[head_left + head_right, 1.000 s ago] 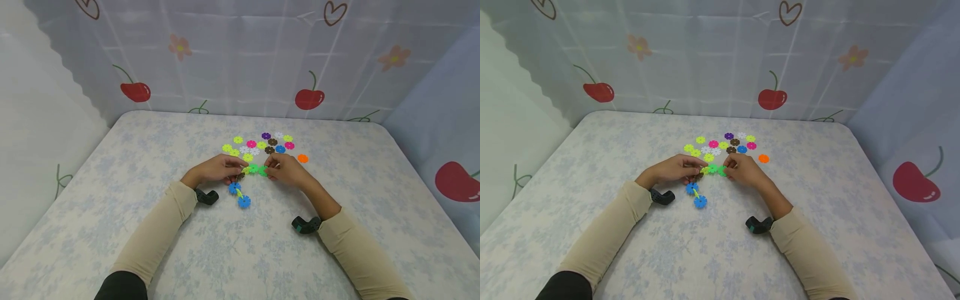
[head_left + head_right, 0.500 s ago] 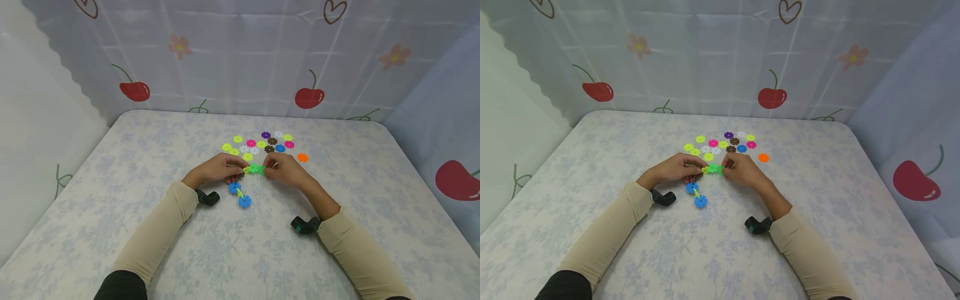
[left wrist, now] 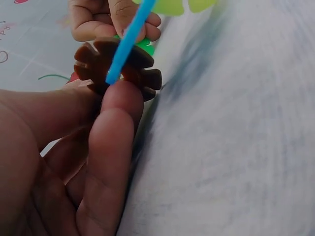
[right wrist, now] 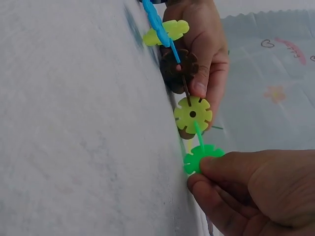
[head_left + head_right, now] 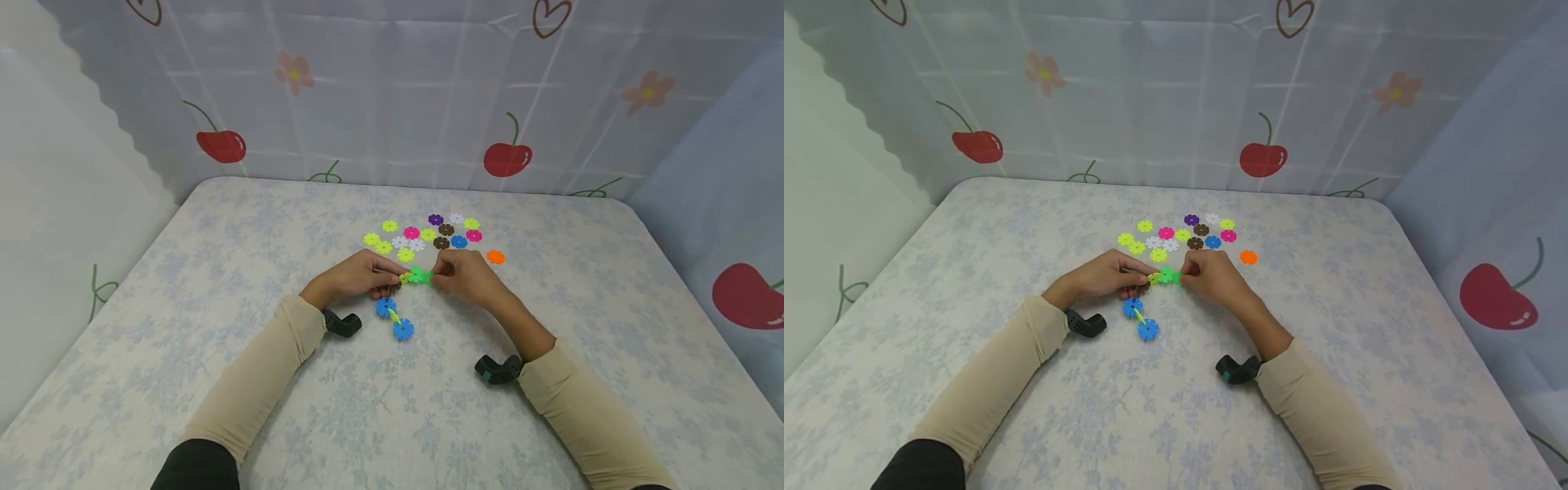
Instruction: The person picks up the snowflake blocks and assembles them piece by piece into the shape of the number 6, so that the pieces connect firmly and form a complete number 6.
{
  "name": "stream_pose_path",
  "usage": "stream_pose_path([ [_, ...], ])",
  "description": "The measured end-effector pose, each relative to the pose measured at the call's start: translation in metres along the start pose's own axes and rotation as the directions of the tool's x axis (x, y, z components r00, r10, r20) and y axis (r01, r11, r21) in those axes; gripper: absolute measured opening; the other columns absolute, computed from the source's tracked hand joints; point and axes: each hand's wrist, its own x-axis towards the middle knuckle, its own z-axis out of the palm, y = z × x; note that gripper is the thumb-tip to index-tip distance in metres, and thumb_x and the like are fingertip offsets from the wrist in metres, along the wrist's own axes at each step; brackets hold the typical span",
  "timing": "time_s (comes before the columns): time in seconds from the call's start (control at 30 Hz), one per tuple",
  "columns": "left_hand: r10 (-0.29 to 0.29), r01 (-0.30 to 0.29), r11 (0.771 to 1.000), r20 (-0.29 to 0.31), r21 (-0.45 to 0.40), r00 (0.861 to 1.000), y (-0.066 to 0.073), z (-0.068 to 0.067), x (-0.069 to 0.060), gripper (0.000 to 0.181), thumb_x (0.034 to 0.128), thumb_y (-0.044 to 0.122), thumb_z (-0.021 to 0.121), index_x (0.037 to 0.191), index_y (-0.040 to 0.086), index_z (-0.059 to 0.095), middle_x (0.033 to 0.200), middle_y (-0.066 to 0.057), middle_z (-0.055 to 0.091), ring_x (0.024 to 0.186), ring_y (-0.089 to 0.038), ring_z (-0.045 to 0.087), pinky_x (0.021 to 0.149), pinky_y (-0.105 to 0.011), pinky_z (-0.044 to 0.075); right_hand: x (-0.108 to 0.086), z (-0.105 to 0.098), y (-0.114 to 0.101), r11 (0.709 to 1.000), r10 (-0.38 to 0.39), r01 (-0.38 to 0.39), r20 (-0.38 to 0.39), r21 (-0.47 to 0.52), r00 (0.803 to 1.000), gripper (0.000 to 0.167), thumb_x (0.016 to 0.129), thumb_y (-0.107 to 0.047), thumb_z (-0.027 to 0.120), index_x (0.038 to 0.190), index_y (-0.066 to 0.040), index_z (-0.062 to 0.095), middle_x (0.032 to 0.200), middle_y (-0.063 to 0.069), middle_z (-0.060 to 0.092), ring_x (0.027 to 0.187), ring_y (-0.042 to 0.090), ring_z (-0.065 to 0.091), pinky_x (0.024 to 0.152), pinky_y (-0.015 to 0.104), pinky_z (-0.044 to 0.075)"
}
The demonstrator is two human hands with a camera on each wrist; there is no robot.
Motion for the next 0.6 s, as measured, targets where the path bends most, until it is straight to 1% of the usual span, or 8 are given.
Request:
stream_pose_path([
  [0.17,0.004,-0.004,1.0,-0.003,-0.002,1.0,0.0022,0.0017,0.0008,0.027,0.1022,0.006,0.061,0.127,0.006,0.072,0.091,-0.007,0.073,0.068,-0.013,0.06,0.061,-0.025,0.051,0.0001,0.0005,-0.0025,0.999,-0.038,0.038,-0.019,-0.016,0.999,0.01,0.09,-0.001,0.075,0.084,-0.007,0.07,0.083,0.002,0.068,0.074,0.019,0.06,0.067,0.032,0.053],
  [0.27,0.004,-0.004,1.0,-0.008,-0.007,1.0,0.0033,0.0029,0.0008,0.027,0.1022,0.006,0.061,0.126,0.006,0.072,0.092,-0.008,0.074,0.068,-0.013,0.06,0.061,-0.025,0.051,-0.0004,-0.0002,-0.0019,0.999,-0.032,0.031,-0.02,-0.02,0.999,0.008,0.091,-0.002,0.075,0.086,-0.006,0.07,0.084,0.002,0.068,0.075,0.019,0.06,0.067,0.032,0.053],
  [0.37,-0.003,0.003,1.0,-0.001,0.002,1.0,0.0029,0.0041,0.0009,0.027,0.1027,0.008,0.061,0.128,0.006,0.071,0.095,-0.008,0.073,0.07,-0.015,0.061,0.063,-0.026,0.052,-0.0007,-0.0002,0.0006,1.0,-0.01,0.009,-0.008,-0.013,1.0,0.005,0.092,-0.003,0.074,0.09,-0.005,0.069,0.086,0.003,0.068,0.077,0.02,0.059,0.068,0.032,0.053],
  [0.5,0.003,-0.003,0.999,0.007,0.048,1.0,0.0029,0.0043,0.0007,0.031,0.1032,0.011,0.061,0.134,0.011,0.065,0.113,-0.007,0.069,0.078,-0.02,0.065,0.065,-0.031,0.053,0.0,-0.0017,0.0018,0.999,0.024,-0.023,0.024,-0.024,0.999,0.006,0.093,-0.007,0.074,0.097,-0.006,0.07,0.09,0.004,0.069,0.083,0.022,0.061,0.073,0.035,0.054],
  [0.6,0.013,-0.013,0.998,0.007,0.069,1.0,0.0031,0.0026,0.0007,0.037,0.1023,0.011,0.062,0.139,0.011,0.059,0.126,-0.008,0.065,0.084,-0.023,0.067,0.067,-0.034,0.055,-0.0001,-0.0092,0.0026,0.996,0.055,-0.051,0.059,-0.071,0.997,0.016,0.094,-0.01,0.074,0.108,-0.005,0.071,0.097,0.006,0.07,0.092,0.025,0.064,0.079,0.04,0.055],
])
